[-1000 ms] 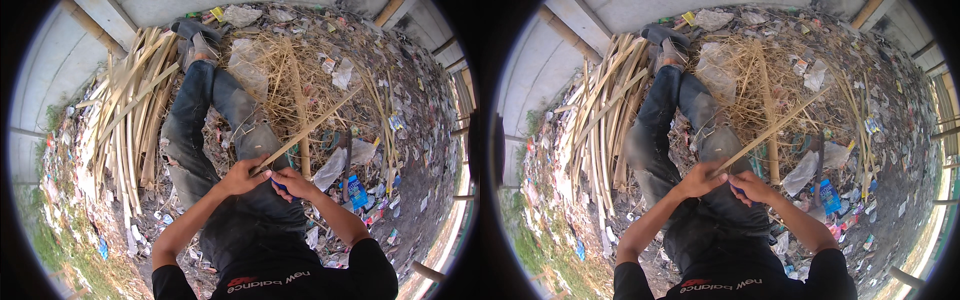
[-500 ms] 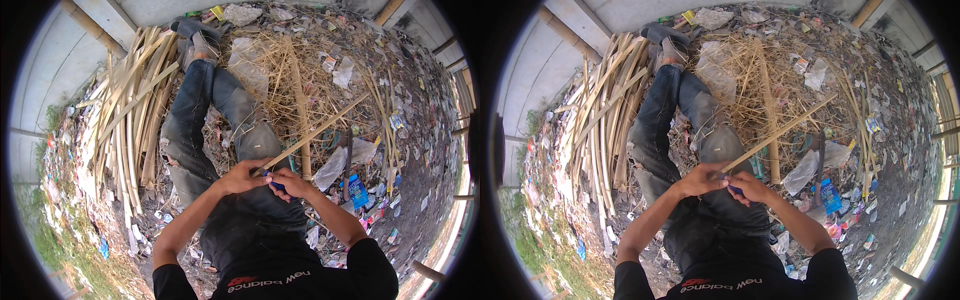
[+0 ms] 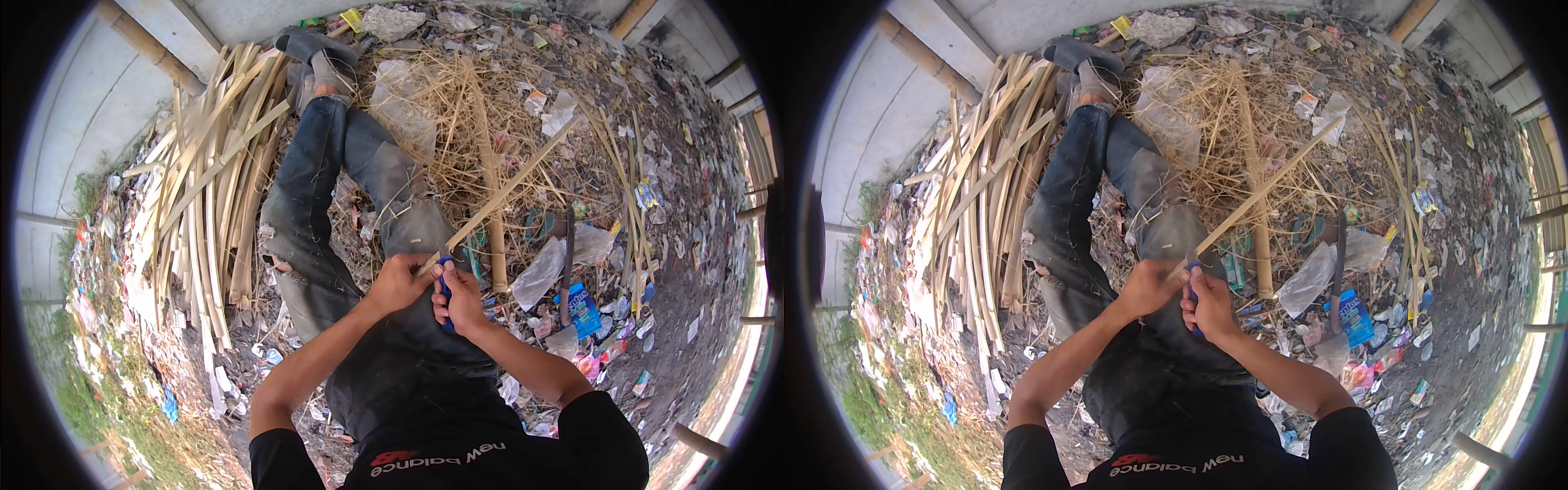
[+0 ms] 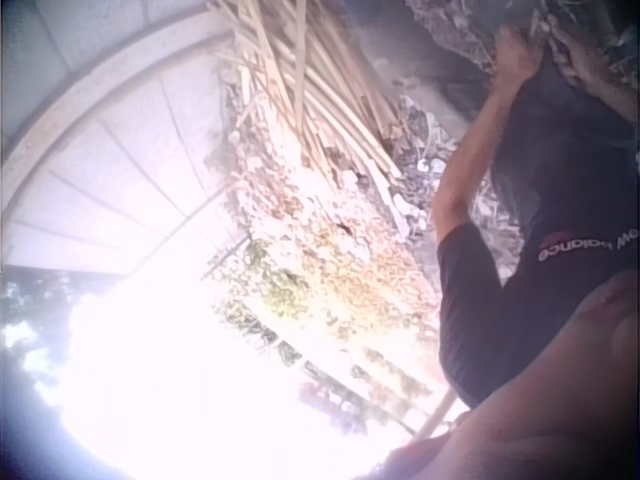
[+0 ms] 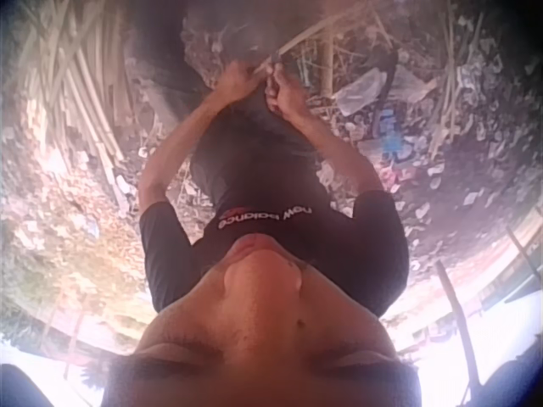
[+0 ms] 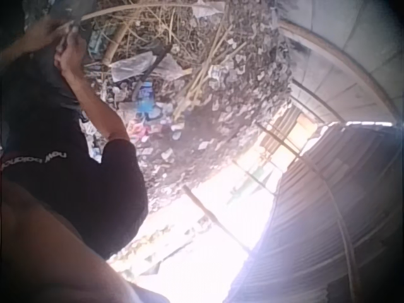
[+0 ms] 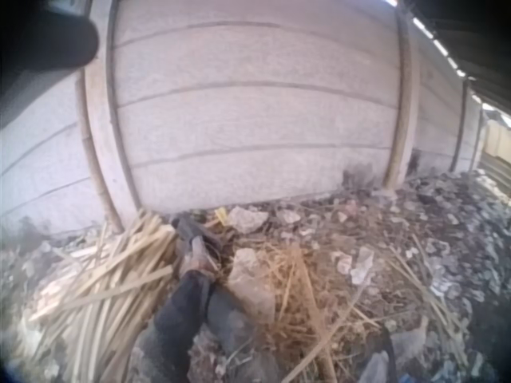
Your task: The person sits on the ground and uses a blue utility knife to split a long bamboo stick into thin strips. They hold the stick against their leg and repeatedly slice along its length to separate the fibers.
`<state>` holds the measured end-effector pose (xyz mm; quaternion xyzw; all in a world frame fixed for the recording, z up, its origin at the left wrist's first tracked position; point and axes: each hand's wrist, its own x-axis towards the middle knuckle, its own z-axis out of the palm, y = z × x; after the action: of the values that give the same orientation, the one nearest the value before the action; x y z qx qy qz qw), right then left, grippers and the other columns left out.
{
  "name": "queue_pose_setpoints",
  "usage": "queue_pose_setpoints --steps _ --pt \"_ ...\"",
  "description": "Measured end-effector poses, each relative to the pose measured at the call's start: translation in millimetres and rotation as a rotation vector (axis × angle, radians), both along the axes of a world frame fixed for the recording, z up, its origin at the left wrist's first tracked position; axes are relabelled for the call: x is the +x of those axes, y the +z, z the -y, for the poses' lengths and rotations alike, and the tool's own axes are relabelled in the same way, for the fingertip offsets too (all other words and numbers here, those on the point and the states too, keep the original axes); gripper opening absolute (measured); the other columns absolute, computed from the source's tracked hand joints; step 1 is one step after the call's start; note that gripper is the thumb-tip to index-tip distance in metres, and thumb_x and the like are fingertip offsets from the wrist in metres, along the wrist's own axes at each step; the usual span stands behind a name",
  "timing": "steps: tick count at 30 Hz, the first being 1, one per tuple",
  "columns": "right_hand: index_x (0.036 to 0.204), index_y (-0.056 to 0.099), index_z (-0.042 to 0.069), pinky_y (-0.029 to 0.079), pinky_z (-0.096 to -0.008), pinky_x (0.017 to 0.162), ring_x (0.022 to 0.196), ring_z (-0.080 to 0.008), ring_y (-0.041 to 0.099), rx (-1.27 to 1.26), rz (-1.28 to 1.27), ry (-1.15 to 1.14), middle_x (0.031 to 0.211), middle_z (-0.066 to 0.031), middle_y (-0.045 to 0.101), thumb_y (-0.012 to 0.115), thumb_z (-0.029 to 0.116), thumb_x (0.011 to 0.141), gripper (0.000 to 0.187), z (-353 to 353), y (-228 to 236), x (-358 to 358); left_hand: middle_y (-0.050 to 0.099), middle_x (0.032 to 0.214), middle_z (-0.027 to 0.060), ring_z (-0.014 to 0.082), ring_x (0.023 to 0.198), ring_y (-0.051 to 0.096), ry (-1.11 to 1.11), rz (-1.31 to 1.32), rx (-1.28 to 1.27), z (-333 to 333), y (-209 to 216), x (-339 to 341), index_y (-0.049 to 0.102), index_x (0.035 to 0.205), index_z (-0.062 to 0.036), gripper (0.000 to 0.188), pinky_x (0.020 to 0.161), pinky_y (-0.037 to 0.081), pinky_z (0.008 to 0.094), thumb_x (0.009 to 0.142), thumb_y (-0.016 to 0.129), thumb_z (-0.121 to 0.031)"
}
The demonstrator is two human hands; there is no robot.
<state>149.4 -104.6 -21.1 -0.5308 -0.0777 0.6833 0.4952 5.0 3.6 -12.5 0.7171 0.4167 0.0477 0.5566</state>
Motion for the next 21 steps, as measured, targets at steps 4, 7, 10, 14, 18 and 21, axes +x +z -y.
queue_pose_setpoints --steps 4,7,10,14,18,21 --pt "0.087 0.053 0.005 0.039 -0.0286 0.040 0.043 -0.0102 0.044 0.047 -0.052 0.167 0.062 -0.0004 0.046 0.048 0.052 0.111 0.054 1.9 0.0 9.3 0.077 0.108 0.0163 0.0207 0.101 0.072 -0.079 0.116 -0.090 -8.7 -4.0 -8.0 0.070 0.130 -0.0041 0.042 0.088 0.054 0.0389 0.100 0.074 -0.033" --pt "0.086 0.054 0.003 0.040 -0.0290 0.039 0.042 -0.0094 0.045 0.118 -0.094 0.477 0.062 -0.0009 0.048 0.047 0.051 0.112 0.055 -0.3 3.6 45.1 0.075 0.113 0.0180 0.0220 0.103 0.071 -0.116 0.227 -0.060 -6.4 1.4 -13.2 0.061 0.144 -0.0062 0.054 0.092 0.054 0.0382 0.100 0.073 -0.036" --pt "0.083 0.055 0.002 0.039 -0.0284 0.039 0.042 -0.0105 0.046 0.116 -0.045 0.683 0.061 -0.0020 0.049 0.045 0.044 0.113 0.052 -7.1 14.0 60.2 0.073 0.118 0.0189 0.0228 0.107 0.069 -0.136 0.281 -0.002 -3.5 -4.8 -20.3 0.052 0.154 -0.0073 0.065 0.096 0.053 0.0371 0.100 0.074 -0.036" --pt "0.083 0.055 0.002 0.039 -0.0289 0.039 0.042 -0.0092 0.044 0.130 -0.072 0.714 0.061 -0.0013 0.049 0.045 0.039 0.111 0.047 -11.3 8.8 62.6 0.071 0.127 0.0211 0.0229 0.115 0.068 -0.171 0.281 -0.110 -5.2 4.1 -20.8 0.050 0.155 -0.0047 0.069 0.101 0.051 0.0362 0.099 0.075 -0.036" --pt "0.083 0.055 0.002 0.040 -0.0291 0.039 0.043 -0.0093 0.044 0.135 -0.045 0.725 0.061 -0.0011 0.049 0.044 0.037 0.111 0.047 -11.3 8.0 59.6 0.071 0.128 0.0208 0.0228 0.116 0.067 -0.177 0.121 -0.327 -11.7 19.6 -18.6 0.051 0.154 -0.0029 0.070 0.102 0.051 0.0357 0.097 0.078 -0.034" --pt "0.082 0.055 0.002 0.040 -0.0291 0.039 0.043 -0.0094 0.045 0.140 -0.039 0.744 0.061 -0.0011 0.049 0.044 0.038 0.111 0.047 -10.4 4.8 58.4 0.072 0.119 0.0186 0.0218 0.108 0.068 -0.173 0.230 -0.172 -6.5 10.5 -21.5 0.055 0.150 -0.0024 0.067 0.096 0.052 0.0360 0.095 0.080 -0.032"
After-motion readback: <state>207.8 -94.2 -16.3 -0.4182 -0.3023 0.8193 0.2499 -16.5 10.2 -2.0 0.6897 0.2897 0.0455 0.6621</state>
